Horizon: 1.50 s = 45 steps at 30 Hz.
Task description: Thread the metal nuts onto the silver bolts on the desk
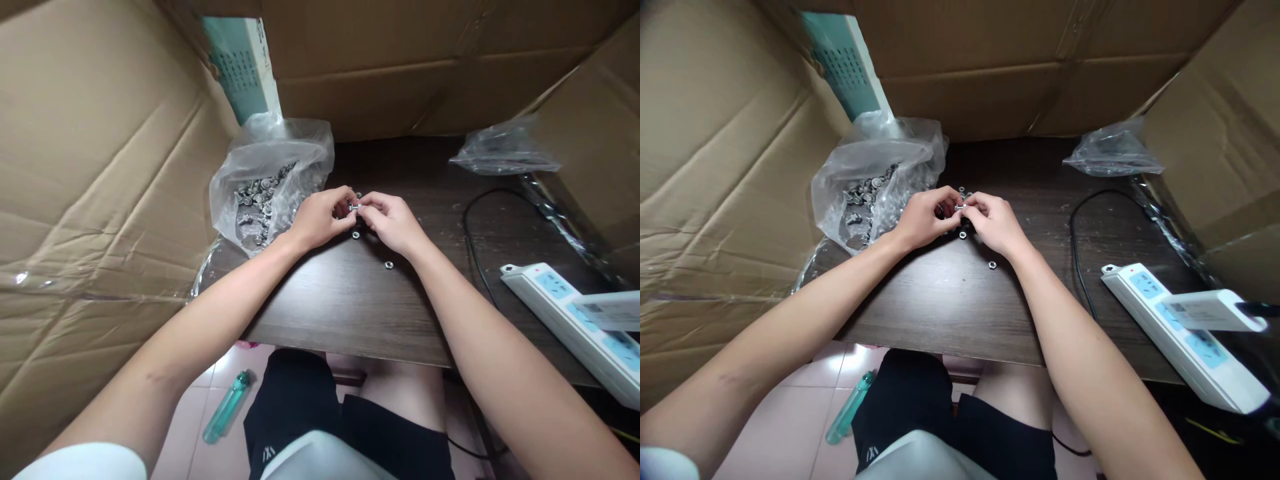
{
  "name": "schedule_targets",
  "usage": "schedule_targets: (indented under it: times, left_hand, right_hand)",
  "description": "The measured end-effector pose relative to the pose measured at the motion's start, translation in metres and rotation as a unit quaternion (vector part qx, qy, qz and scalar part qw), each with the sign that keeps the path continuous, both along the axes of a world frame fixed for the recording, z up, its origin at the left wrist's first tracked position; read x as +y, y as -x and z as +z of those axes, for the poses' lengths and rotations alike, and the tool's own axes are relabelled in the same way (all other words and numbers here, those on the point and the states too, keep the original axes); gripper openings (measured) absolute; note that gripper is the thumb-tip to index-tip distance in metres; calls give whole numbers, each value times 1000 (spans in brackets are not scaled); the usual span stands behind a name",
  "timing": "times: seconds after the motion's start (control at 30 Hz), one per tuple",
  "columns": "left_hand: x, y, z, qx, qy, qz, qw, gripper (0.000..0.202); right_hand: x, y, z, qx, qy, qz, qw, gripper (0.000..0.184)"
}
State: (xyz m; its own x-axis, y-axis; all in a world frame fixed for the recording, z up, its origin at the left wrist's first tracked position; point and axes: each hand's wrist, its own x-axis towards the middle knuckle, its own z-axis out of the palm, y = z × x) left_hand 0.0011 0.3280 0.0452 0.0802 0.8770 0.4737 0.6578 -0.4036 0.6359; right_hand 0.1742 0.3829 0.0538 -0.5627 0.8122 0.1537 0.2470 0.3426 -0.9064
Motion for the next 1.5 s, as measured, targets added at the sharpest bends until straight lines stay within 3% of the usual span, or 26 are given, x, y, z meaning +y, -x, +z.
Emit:
schedule_targets:
  times: [0.7, 1.23, 1.5]
  left_hand:
    - [0, 0, 0, -1, -11, -4, 1000, 12]
    - [0, -1, -1, -18, -20, -3, 1000, 10]
    - [1, -1, -1, -15, -15, 1, 1000, 10]
  right_hand:
    - [0, 1, -4, 17, -10, 0, 1000, 16]
    - [2, -1, -3, -6, -31, 14, 999, 28]
    - [4, -2, -7, 19, -20, 21, 999, 20]
